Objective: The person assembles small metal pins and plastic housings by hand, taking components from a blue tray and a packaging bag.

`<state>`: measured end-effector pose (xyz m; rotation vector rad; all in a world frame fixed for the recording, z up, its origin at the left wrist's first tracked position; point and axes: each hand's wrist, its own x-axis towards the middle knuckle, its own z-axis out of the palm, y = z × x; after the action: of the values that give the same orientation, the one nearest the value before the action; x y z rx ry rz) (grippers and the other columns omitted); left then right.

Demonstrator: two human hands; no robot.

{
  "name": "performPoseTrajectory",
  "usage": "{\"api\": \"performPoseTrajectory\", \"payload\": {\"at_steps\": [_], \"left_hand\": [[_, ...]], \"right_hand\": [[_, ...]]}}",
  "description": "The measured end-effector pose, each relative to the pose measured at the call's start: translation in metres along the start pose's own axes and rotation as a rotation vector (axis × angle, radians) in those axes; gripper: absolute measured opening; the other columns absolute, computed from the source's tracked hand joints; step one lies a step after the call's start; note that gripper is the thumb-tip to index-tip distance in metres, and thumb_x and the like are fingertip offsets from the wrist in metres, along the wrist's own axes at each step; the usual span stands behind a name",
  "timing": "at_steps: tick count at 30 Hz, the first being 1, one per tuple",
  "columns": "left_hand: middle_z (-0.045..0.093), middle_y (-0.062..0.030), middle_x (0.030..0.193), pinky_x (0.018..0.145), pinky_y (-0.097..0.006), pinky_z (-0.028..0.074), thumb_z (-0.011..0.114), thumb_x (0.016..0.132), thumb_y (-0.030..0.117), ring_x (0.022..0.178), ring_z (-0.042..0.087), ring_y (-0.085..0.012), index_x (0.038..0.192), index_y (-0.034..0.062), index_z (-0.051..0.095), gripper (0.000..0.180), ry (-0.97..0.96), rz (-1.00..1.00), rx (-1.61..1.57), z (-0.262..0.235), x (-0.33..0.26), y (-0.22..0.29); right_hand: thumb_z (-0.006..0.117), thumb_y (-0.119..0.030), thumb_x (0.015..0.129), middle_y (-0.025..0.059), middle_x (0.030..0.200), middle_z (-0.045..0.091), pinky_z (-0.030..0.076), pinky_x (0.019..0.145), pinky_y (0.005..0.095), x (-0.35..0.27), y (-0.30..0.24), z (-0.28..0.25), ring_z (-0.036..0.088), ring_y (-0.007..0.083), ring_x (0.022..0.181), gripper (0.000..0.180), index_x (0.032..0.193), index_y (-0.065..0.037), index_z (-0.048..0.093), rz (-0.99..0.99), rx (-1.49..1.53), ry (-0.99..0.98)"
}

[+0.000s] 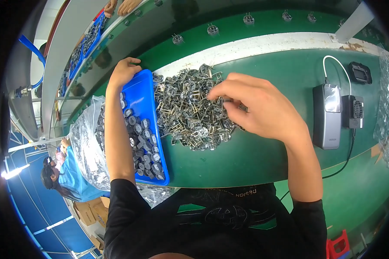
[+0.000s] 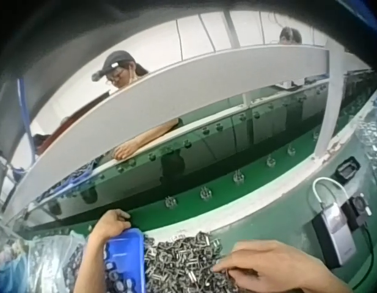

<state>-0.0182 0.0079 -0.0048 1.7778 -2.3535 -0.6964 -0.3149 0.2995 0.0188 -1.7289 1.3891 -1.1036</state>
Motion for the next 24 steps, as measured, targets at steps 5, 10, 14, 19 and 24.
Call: {"api": "performPoseTrajectory", "payload": {"at_steps": [5,10,14,19,24], "left_hand": [[0.071,-0.0160,0.090,0.078,-0.033,0.054,0.078,0.070,0.016,0.084,0.069,-0.0220,0.107,0.0009,0.070,0.041,-0.050,-0.084,0.046,-0.002,0.004,0.004],[0.071,-0.0113,0.092,0.076,-0.029,0.054,0.075,0.077,0.007,0.083,0.067,-0.0168,0.110,-0.0010,0.068,0.035,0.018,0.024,-0.422,0.002,-0.002,0.010],[0.067,-0.0068,0.098,0.083,-0.026,0.052,0.074,0.079,0.000,0.089,0.064,-0.0133,0.113,-0.0013,0.066,0.034,0.022,0.175,-0.809,0.008,-0.037,0.059],[0.065,-0.0055,0.098,0.072,-0.021,0.050,0.075,0.075,-0.005,0.081,0.060,-0.0076,0.109,-0.0003,0.068,0.035,-0.188,0.351,-0.798,0.030,-0.092,0.115],[0.058,-0.0046,0.096,0.065,-0.020,0.050,0.074,0.073,-0.008,0.079,0.058,-0.0075,0.108,-0.0001,0.068,0.036,-0.281,0.535,-0.648,0.049,-0.137,0.152]], "right_hand": [[0.060,0.011,0.076,0.0047,0.088,0.055,0.046,0.060,0.0313,0.001,0.016,0.001,0.056,0.0185,0.071,0.033,0.101,-0.007,0.072,-0.139,-0.032,0.147],[0.062,0.010,0.076,0.0041,0.087,0.056,0.047,0.061,0.0303,0.005,0.012,0.007,0.057,0.0170,0.073,0.023,0.091,-0.005,0.070,-0.079,-0.024,0.181],[0.069,0.006,0.074,0.0023,0.085,0.058,0.047,0.061,0.0291,0.003,0.011,0.008,0.061,0.0160,0.072,0.013,0.082,-0.004,0.066,-0.031,-0.120,0.178],[0.078,-0.004,0.073,0.0019,0.077,0.061,0.046,0.056,0.0284,0.004,0.013,0.006,0.061,0.0151,0.066,0.011,0.081,-0.005,0.070,-0.111,-0.044,0.236],[0.080,-0.010,0.076,0.0039,0.077,0.068,0.045,0.052,0.0251,0.007,0.011,0.011,0.061,0.0131,0.060,0.012,0.085,-0.004,0.073,-0.166,0.025,0.415]]}}
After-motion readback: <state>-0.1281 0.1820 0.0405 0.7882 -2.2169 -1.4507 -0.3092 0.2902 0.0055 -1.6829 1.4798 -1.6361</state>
